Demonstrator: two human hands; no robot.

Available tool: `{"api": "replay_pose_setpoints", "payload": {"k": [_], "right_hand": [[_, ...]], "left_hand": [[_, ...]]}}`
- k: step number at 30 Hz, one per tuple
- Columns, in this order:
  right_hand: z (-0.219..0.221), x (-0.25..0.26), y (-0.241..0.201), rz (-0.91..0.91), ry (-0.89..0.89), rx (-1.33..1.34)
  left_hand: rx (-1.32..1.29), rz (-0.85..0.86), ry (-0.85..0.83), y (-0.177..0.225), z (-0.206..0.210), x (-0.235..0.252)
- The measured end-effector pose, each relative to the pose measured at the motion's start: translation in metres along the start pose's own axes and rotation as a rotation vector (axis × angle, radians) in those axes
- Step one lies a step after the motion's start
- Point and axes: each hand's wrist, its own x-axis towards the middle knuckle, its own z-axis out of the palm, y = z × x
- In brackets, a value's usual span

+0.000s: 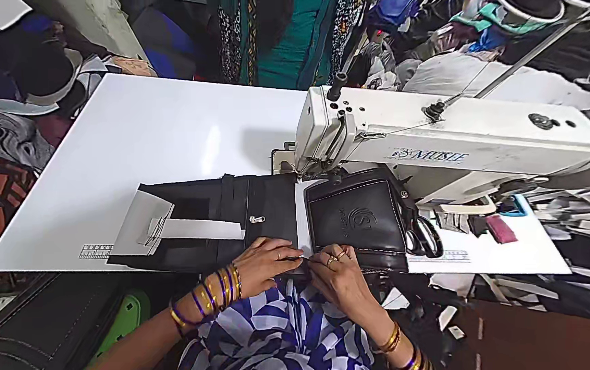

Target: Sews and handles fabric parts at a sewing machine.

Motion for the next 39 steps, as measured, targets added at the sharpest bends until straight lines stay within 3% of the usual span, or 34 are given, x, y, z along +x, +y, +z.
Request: {"api": "replay_pose_setpoints", "payload": {"k": [2,5,12,24,34,39], "right_hand": [[0.009,0.000,0.001,-0.076,0.104,-0.019],[0.015,0.000,0.001,-0.142,0.156,-0.024],[0.003,-0.011,0.007,-0.039,0.000,-0.072],[0.024,0.048,0.056,-0.080,0.052,-0.064],[0.040,0.086,0.090,-0.062,0.098,-0.043],[0.035,0.088,0.086,-0.045,0.117,0.011]], "left_hand": [[0.179,0.076,0.268,-0.005,0.028,-0.006],[0.258,0.093,0.397,-0.006,0.037,-0.003],[0.287,0.032,0.318,-0.005,0.024,0.007],[0.166,-0.027,0.232,-0.047,-0.018,0.043],[0.161,-0.071,0.260,-0.080,-0.039,0.068],[0.221,0.025,0.375,-0.091,-0.037,0.076]]}}
